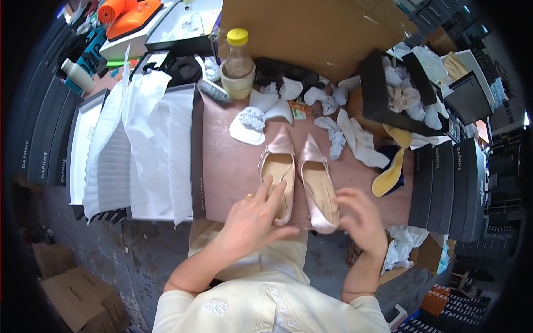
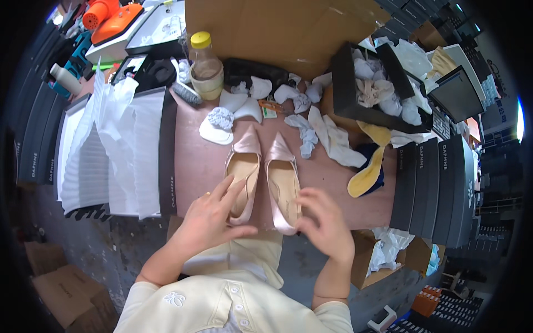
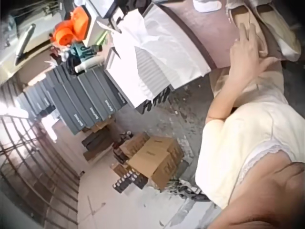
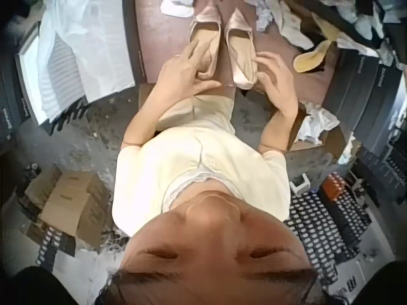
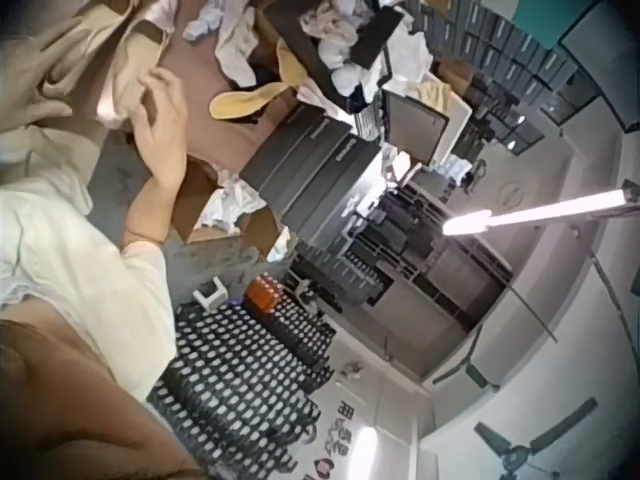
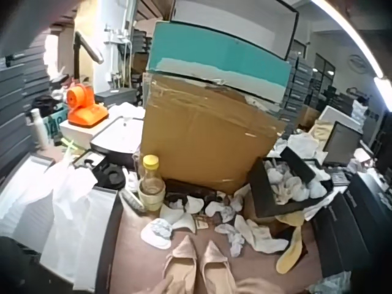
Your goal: Packing finished shoes into boxes with tissue paper and foam sheets.
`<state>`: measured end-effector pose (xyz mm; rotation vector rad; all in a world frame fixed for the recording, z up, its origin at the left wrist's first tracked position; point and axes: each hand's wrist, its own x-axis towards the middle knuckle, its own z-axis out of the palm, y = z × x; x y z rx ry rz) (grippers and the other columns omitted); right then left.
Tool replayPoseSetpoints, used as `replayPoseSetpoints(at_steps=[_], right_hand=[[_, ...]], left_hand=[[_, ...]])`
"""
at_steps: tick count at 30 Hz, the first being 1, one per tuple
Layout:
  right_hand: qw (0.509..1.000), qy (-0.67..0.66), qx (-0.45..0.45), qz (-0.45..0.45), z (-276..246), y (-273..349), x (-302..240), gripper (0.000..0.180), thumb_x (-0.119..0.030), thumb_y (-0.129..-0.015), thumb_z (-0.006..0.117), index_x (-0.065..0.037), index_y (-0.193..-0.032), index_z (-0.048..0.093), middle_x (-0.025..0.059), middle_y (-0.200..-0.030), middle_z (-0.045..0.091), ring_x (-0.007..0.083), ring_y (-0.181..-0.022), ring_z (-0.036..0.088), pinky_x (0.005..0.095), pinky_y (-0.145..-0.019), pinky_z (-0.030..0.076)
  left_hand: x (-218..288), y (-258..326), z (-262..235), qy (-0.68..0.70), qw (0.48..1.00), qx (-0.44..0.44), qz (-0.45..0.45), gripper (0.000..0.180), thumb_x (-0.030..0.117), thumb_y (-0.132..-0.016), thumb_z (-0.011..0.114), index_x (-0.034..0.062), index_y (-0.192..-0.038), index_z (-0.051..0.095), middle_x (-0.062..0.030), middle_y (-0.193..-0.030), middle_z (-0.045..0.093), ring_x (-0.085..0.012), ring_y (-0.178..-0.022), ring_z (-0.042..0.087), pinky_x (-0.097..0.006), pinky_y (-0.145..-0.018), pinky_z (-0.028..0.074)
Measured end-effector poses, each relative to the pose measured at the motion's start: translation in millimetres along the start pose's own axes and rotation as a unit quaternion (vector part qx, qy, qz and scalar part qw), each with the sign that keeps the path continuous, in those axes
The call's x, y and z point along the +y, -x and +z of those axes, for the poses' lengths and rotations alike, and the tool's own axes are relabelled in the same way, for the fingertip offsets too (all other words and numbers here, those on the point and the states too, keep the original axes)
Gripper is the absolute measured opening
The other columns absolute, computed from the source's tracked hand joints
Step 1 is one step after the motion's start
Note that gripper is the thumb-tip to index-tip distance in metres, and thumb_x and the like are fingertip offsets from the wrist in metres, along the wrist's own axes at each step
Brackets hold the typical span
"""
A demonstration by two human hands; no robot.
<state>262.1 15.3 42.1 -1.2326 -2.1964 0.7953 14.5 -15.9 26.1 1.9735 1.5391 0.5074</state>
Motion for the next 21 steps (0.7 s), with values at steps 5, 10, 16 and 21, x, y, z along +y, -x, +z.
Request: replayPoseSetpoints(at_steps=[5,10,16,21], right_hand=[[0.997,0.041,-0.042,-0.05,36.0,-97.0,46.9,0.02,-0.017,-0.08,0.062,-0.005,-0.095,0.063,0.0138,-0.101,0.06,0.0317,-0.093,0.058,0.0374,-0.078,0.048],[0.93,0.274,-0.034,-0.24,119.5,-202.7,31.9,0.037,-0.015,-0.069,0.068,-0.007,-0.104,0.059,0.009,-0.109,0.057,0.0253,-0.093,0.058,0.0361,-0.071,0.052],[0.927,0.322,0.006,-0.195,119.2,-240.3,66.9,0.032,-0.018,-0.064,0.069,-0.008,-0.09,0.055,0.0067,-0.091,0.053,0.0246,-0.088,0.057,0.0354,-0.066,0.051],[0.957,0.217,-0.177,-0.072,100.6,-197.6,49.7,0.037,-0.02,-0.071,0.067,-0.004,-0.102,0.056,0.0109,-0.1,0.056,0.0267,-0.094,0.056,0.0381,-0.073,0.05]], left_hand=[[-16.0,-31.3,-63.4,-0.153,0.988,0.006,-0.005,0.033,0.02,-0.076,0.067,-0.0036,-0.099,0.061,-0.0208,-0.103,0.061,-0.0352,-0.097,0.058,-0.04,-0.084,0.047],[-73.1,-120.7,-89.9,-0.351,0.93,-0.109,0.006,0.01,0.013,-0.071,0.065,0.0025,-0.073,0.065,-0.0155,-0.076,0.065,-0.0311,-0.076,0.064,-0.038,-0.067,0.052],[-132.4,-147.8,-32.2,-0.482,0.836,-0.159,0.209,0.033,0.016,-0.072,0.057,-0.0077,-0.094,0.063,-0.0217,-0.095,0.063,-0.028,-0.087,0.064,-0.033,-0.068,0.053],[-152.1,-143.5,-16.4,-0.548,0.778,-0.079,0.296,0.045,0.013,-0.077,0.053,-0.0138,-0.112,0.053,-0.0264,-0.103,0.061,-0.0294,-0.09,0.064,-0.031,-0.068,0.053]])
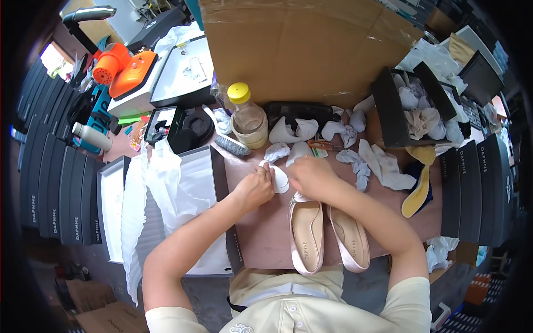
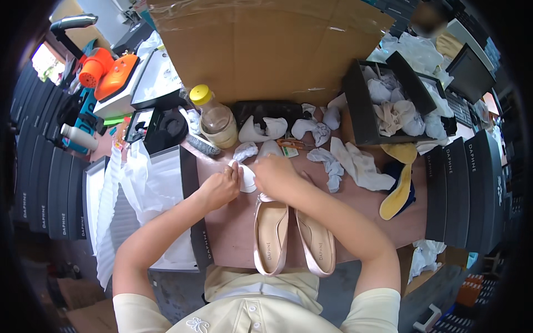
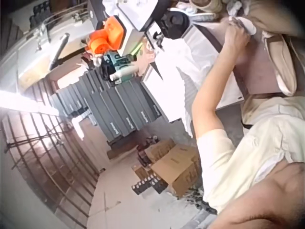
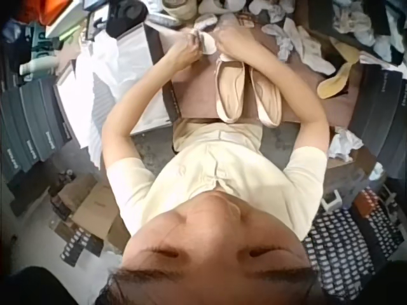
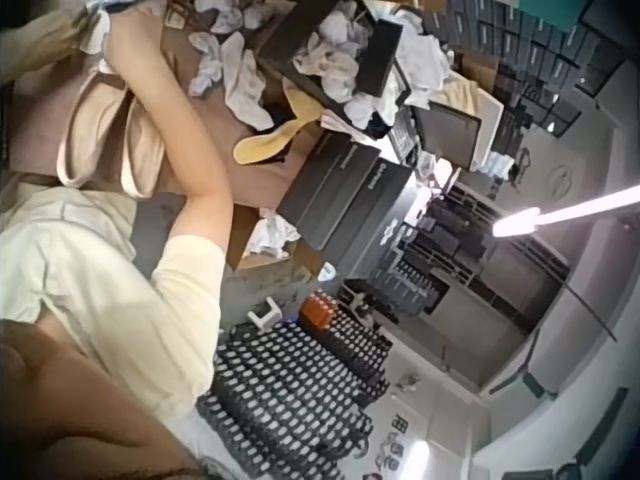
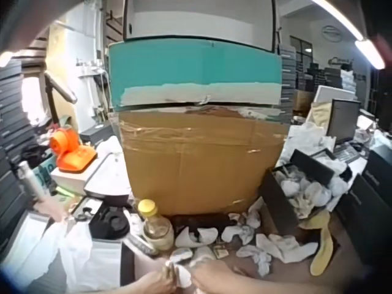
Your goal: Packing finished shoes into boxes with tissue paper and foam sheets.
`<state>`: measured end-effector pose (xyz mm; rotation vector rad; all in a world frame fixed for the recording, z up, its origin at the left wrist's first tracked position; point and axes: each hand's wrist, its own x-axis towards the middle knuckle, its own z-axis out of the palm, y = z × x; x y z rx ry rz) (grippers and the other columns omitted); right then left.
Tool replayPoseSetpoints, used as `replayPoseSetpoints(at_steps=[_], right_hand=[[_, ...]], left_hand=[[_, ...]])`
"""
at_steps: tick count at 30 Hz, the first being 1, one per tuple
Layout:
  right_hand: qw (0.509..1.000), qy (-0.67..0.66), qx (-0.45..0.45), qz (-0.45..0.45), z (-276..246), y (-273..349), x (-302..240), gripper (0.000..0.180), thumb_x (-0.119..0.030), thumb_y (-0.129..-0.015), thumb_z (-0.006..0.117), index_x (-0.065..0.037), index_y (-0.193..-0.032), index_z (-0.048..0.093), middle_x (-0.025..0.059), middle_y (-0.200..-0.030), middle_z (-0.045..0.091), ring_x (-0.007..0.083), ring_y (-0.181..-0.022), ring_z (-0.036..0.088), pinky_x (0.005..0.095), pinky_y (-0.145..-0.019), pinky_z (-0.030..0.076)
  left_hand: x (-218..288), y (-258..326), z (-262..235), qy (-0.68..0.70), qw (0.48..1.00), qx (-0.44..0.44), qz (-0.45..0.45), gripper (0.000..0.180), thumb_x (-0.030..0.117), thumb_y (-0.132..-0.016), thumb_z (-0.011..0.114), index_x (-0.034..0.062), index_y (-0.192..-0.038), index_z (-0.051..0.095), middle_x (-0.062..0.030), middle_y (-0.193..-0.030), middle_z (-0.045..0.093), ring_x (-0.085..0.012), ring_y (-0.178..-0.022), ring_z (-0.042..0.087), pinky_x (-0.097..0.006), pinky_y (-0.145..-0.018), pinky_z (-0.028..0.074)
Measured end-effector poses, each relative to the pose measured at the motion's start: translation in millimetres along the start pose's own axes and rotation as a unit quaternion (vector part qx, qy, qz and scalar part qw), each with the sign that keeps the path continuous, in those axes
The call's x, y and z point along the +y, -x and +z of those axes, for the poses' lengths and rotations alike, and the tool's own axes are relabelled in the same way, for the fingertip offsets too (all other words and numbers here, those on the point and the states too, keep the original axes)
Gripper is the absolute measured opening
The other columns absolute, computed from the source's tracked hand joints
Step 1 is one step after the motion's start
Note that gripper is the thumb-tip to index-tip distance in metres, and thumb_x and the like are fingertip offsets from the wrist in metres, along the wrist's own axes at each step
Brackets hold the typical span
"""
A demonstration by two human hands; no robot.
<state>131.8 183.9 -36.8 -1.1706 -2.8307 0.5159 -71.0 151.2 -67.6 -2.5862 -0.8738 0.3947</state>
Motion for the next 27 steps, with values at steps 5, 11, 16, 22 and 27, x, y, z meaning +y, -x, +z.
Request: replayPoseSetpoints(at_steps=[5,11,16,22,27], right_hand=[[0.969,-0.067,0.236,-0.023,8.3,21.4,-23.4,0.048,-0.019,-0.074,0.067,-0.004,-0.117,0.053,0.0133,-0.105,0.057,0.0299,-0.097,0.056,0.039,-0.079,0.049],[0.895,-0.388,0.205,0.082,-46.0,61.0,-22.5,0.028,-0.011,-0.079,0.067,0.001,-0.104,0.062,0.0115,-0.092,0.059,0.0187,-0.073,0.061,0.0302,-0.062,0.051],[0.806,-0.477,0.294,0.19,-41.5,128.9,4.1,0.014,-0.008,-0.085,0.063,0.003,-0.093,0.065,0.0022,-0.079,0.056,0.0056,-0.059,0.053,0.0184,-0.049,0.042],[0.749,-0.58,0.136,0.29,-45.4,181.2,13.3,0.027,-0.009,-0.085,0.062,-0.004,-0.109,0.052,-0.0008,-0.075,0.053,0.0041,-0.062,0.05,0.0183,-0.052,0.039],[0.919,-0.333,0.111,0.181,-12.9,183.1,24.7,0.026,-0.007,-0.08,0.062,-0.005,-0.104,0.054,0.0095,-0.089,0.06,0.021,-0.081,0.059,0.0326,-0.073,0.047]], left_hand=[[-19.0,8.6,-55.2,0.303,0.941,0.051,-0.139,0.037,0.007,-0.079,0.056,-0.0069,-0.113,0.056,-0.0229,-0.091,0.065,-0.0259,-0.079,0.066,-0.033,-0.063,0.053],[-15.5,21.2,-90.0,0.807,0.515,0.117,-0.264,0.022,0.019,-0.089,0.061,-0.0021,-0.093,0.066,-0.0035,-0.065,0.062,-0.0076,-0.052,0.053,-0.022,-0.049,0.04],[1.4,24.4,-100.9,0.67,0.628,0.237,-0.316,0.017,0.013,-0.087,0.061,-0.0029,-0.089,0.066,-0.0038,-0.059,0.057,-0.008,-0.049,0.048,-0.023,-0.046,0.037],[46.8,14.9,-118.0,0.396,0.879,0.21,-0.165,0.041,0.003,-0.07,0.06,-0.0017,-0.111,0.059,-0.0086,-0.06,0.056,-0.0207,-0.048,0.056,-0.031,-0.043,0.043],[69.2,7.9,-110.3,0.205,0.958,0.201,-0.025,0.046,0.012,-0.064,0.061,-0.0019,-0.107,0.06,-0.0062,-0.064,0.054,-0.0186,-0.054,0.056,-0.031,-0.05,0.047]])
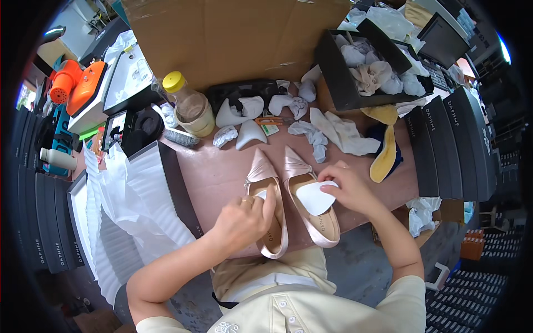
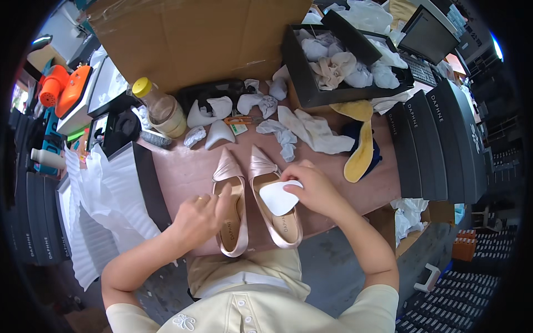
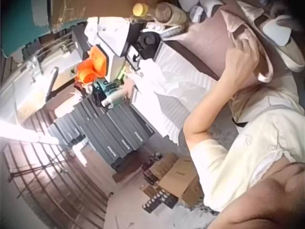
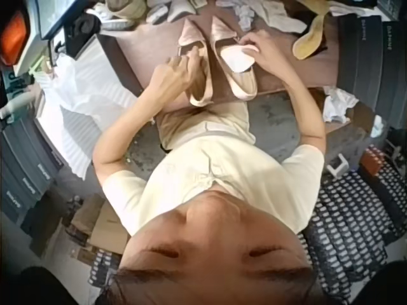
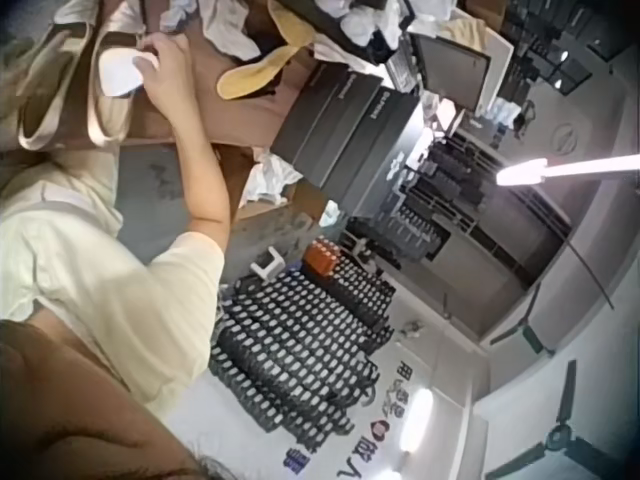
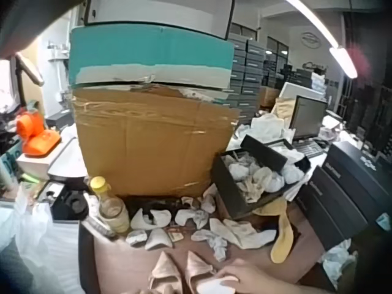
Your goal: Packing finished shoes into boxes with tissue paper and foam sheets.
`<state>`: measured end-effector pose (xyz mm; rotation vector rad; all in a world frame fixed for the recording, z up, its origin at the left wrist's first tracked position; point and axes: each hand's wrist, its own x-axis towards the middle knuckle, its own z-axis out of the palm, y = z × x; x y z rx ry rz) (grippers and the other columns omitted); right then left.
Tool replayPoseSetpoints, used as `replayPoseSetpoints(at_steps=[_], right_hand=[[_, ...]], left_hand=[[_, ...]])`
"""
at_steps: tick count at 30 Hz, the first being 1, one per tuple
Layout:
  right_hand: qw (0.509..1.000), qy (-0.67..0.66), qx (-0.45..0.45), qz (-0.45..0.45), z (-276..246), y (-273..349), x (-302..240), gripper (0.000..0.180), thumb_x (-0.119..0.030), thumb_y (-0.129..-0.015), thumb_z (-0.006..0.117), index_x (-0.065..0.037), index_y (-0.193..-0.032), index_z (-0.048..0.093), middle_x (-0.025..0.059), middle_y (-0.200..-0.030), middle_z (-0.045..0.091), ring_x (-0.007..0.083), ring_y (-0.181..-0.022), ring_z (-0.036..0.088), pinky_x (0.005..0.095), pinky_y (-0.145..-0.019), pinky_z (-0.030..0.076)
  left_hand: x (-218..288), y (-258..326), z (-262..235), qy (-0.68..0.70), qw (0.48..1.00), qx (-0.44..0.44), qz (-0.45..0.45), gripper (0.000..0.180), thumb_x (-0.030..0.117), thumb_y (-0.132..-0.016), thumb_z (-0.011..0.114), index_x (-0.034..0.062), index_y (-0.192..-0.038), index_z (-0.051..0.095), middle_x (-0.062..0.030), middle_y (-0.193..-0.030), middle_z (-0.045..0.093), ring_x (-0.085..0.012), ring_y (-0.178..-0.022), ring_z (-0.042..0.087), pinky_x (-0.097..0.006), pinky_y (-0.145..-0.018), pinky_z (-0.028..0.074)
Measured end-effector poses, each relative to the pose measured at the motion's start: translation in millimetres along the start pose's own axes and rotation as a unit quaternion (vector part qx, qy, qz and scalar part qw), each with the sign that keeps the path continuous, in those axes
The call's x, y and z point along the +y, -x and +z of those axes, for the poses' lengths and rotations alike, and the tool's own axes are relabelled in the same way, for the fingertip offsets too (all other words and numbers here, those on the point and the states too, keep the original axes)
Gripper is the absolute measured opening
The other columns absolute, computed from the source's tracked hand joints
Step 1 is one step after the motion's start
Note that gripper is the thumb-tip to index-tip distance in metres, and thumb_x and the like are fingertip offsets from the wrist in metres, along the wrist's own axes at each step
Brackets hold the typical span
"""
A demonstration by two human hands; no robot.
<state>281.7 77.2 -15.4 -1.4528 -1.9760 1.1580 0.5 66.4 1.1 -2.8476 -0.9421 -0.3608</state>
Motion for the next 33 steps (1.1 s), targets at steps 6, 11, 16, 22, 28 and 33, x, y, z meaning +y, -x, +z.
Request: replayPoseSetpoints(at_steps=[6,11,16,22,28,33], right_hand=[[0.992,0.077,0.036,-0.09,10.9,-13.0,-12.3,0.023,-0.002,-0.082,0.052,-0.004,-0.105,0.052,0.0136,-0.098,0.06,0.0346,-0.088,0.058,0.0396,-0.077,0.046],[0.997,-0.036,0.06,0.011,-0.5,-4.4,-16.0,0.014,-0.001,-0.082,0.047,-0.004,-0.096,0.047,0.0118,-0.085,0.055,0.0242,-0.077,0.057,0.0345,-0.069,0.044],[0.996,-0.084,0.038,0.014,-4.7,8.2,-6.8,0.027,-0.015,-0.082,0.058,-0.006,-0.1,0.04,0.0081,-0.088,0.048,0.0146,-0.083,0.051,0.0272,-0.069,0.042],[0.908,-0.417,-0.012,0.034,7.9,0.7,-2.6,0.045,-0.025,-0.081,0.064,-0.006,-0.11,0.035,0.0072,-0.097,0.051,0.0108,-0.095,0.049,0.0253,-0.074,0.042],[0.96,-0.272,-0.024,0.058,25.6,-5.4,2.5,0.012,-0.012,-0.091,0.055,-0.003,-0.098,0.05,-0.0012,-0.079,0.055,0.0049,-0.074,0.05,0.0215,-0.068,0.042],[0.954,-0.291,0.043,0.05,20.2,-10.1,-7.3,0.013,-0.011,-0.093,0.052,0.0,-0.099,0.057,-0.0003,-0.082,0.058,0.0045,-0.075,0.051,0.0205,-0.068,0.043]], left_hand=[[-15.9,2.9,3.3,0.292,0.952,-0.088,-0.016,0.033,0.023,-0.075,0.067,0.0017,-0.099,0.062,-0.0119,-0.092,0.062,-0.0303,-0.086,0.061,-0.037,-0.071,0.051],[-16.8,11.2,-1.4,0.262,0.951,-0.1,-0.128,0.035,0.017,-0.071,0.073,0.0019,-0.1,0.061,-0.014,-0.102,0.058,-0.0325,-0.095,0.057,-0.039,-0.076,0.051],[-18.8,1.8,-2.5,0.257,0.913,-0.221,-0.226,0.03,0.014,-0.07,0.073,0.0015,-0.094,0.059,-0.0126,-0.092,0.056,-0.0318,-0.086,0.06,-0.039,-0.066,0.051],[-9.7,-15.7,26.8,0.043,0.97,-0.218,-0.095,0.023,0.014,-0.071,0.07,0.0037,-0.086,0.057,-0.0108,-0.086,0.055,-0.028,-0.079,0.061,-0.037,-0.064,0.052],[-5.2,-15.5,27.7,0.092,0.978,-0.139,-0.128,0.034,0.018,-0.068,0.071,0.0025,-0.097,0.061,-0.0111,-0.091,0.057,-0.0258,-0.077,0.059,-0.037,-0.063,0.051],[3.7,-30.0,-18.0,0.323,0.929,-0.075,-0.167,0.035,0.024,-0.076,0.071,-0.0022,-0.099,0.065,-0.0146,-0.087,0.063,-0.0272,-0.073,0.061,-0.033,-0.063,0.049]])
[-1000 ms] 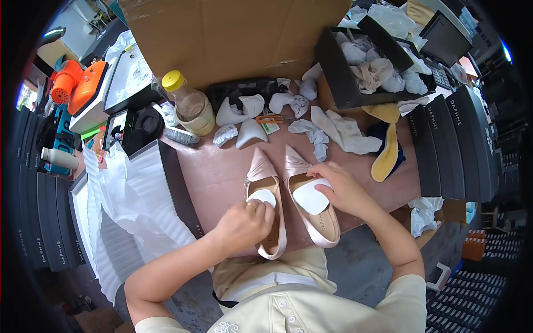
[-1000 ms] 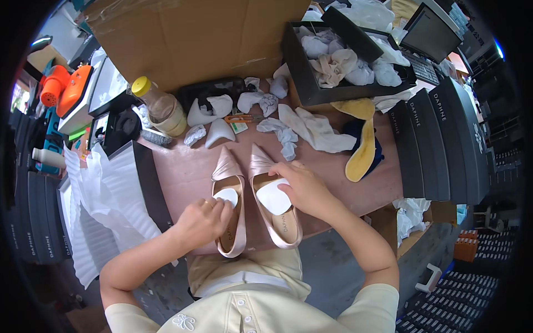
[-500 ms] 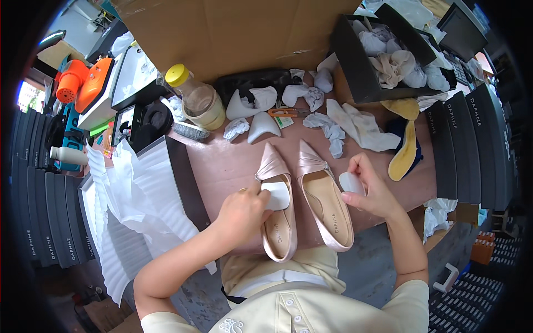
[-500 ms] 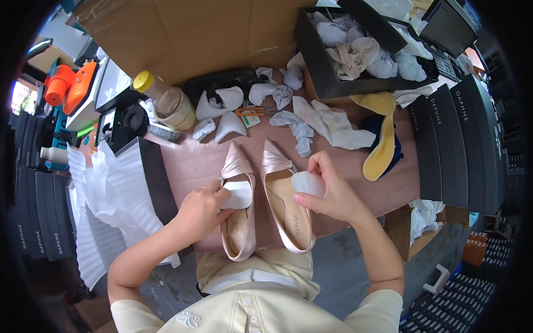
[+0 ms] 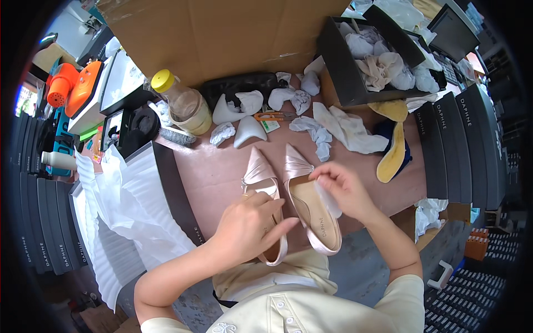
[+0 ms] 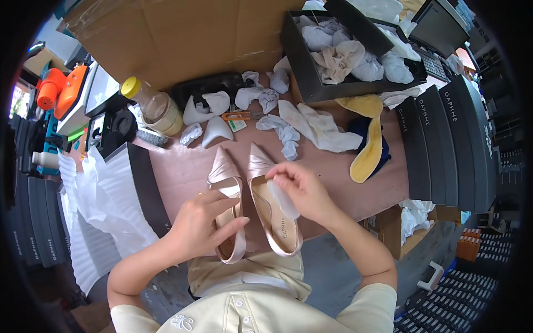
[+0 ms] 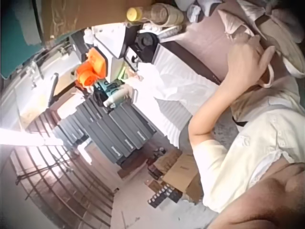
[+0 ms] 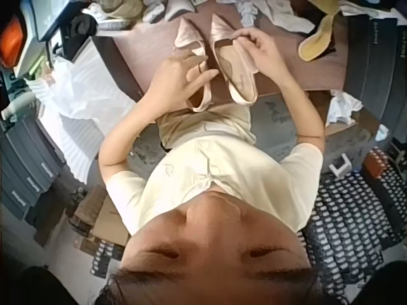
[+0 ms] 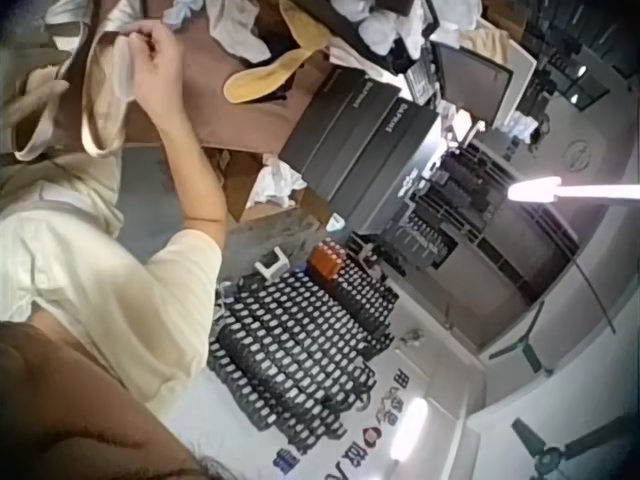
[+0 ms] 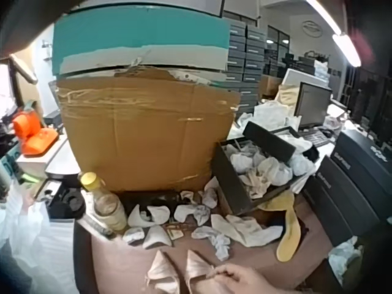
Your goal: Packing finished shoes into boxes with tissue paper and foam sheets.
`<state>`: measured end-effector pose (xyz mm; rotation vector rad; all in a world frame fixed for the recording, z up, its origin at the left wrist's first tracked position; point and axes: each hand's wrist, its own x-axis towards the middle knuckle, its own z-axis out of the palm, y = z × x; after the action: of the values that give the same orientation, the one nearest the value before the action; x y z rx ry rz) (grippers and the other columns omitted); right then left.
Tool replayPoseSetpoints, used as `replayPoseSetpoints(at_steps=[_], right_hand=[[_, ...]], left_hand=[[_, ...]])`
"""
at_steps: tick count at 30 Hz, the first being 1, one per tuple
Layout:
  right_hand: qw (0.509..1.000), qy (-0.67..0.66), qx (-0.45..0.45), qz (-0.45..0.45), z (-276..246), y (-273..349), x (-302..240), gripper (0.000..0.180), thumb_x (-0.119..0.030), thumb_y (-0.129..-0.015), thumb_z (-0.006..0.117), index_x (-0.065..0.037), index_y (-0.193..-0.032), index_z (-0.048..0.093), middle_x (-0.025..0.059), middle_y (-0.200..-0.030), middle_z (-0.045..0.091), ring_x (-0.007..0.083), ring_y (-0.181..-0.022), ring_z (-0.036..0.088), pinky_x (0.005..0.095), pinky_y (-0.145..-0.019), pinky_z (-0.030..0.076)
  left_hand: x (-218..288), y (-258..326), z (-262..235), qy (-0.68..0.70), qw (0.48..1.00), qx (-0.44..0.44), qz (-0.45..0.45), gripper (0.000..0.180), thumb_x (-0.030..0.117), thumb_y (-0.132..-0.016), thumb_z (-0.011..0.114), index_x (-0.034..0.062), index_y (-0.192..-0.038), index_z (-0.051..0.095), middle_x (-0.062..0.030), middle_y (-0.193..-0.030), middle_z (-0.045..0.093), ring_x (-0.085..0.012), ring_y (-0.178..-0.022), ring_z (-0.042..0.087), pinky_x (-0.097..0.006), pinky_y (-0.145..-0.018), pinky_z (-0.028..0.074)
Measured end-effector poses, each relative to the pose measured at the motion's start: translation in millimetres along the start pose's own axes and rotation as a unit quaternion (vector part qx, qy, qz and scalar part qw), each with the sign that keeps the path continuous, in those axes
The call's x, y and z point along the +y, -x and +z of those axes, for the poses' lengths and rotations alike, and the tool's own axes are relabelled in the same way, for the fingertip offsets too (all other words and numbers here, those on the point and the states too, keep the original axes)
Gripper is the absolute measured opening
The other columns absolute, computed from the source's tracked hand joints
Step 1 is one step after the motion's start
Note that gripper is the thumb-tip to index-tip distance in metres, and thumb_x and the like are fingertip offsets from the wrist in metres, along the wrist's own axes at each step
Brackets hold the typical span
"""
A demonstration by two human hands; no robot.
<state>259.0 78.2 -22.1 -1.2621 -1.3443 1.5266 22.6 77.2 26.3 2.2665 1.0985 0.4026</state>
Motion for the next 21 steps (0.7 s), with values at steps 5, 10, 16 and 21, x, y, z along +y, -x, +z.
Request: replayPoseSetpoints(at_steps=[5,10,16,21], right_hand=[[0.984,0.007,0.142,-0.104,18.6,-2.8,-24.2,0.015,-0.007,-0.094,0.049,0.001,-0.103,0.059,0.0038,-0.093,0.061,0.0069,-0.083,0.057,0.024,-0.075,0.047],[0.894,0.338,0.142,-0.256,4.2,11.9,-35.4,0.043,0.004,-0.072,0.061,-0.006,-0.114,0.06,0.0081,-0.105,0.06,0.031,-0.106,0.053,0.0368,-0.086,0.046],[0.858,0.473,-0.067,-0.187,-7.6,41.0,-23.8,0.028,-0.017,-0.074,0.067,-0.008,-0.101,0.065,0.0052,-0.105,0.059,0.0265,-0.093,0.054,0.0363,-0.077,0.048],[0.813,0.548,-0.153,-0.123,4.1,23.7,-37.0,0.017,-0.018,-0.075,0.066,-0.008,-0.089,0.067,0.0078,-0.092,0.061,0.0265,-0.08,0.059,0.0359,-0.07,0.049]], left_hand=[[12.0,-26.5,12.5,0.282,0.949,-0.061,-0.13,0.043,0.037,-0.079,0.069,-0.0061,-0.078,0.063,-0.0186,-0.062,0.061,-0.0289,-0.052,0.06,-0.036,-0.052,0.046],[-1.9,-23.9,25.8,-0.211,0.952,0.119,0.187,0.037,0.008,-0.068,0.059,-0.0055,-0.102,0.061,-0.0011,-0.064,0.047,-0.0147,-0.051,0.052,-0.029,-0.044,0.043],[11.6,-32.6,46.5,-0.277,0.936,-0.088,0.198,0.027,0.012,-0.068,0.059,-0.0041,-0.09,0.064,-0.0071,-0.069,0.055,-0.0182,-0.057,0.06,-0.028,-0.045,0.047],[6.2,-41.2,48.7,-0.164,0.962,-0.185,0.119,0.013,0.017,-0.074,0.061,0.0046,-0.073,0.065,-0.0104,-0.07,0.064,-0.0234,-0.061,0.065,-0.033,-0.051,0.051]])
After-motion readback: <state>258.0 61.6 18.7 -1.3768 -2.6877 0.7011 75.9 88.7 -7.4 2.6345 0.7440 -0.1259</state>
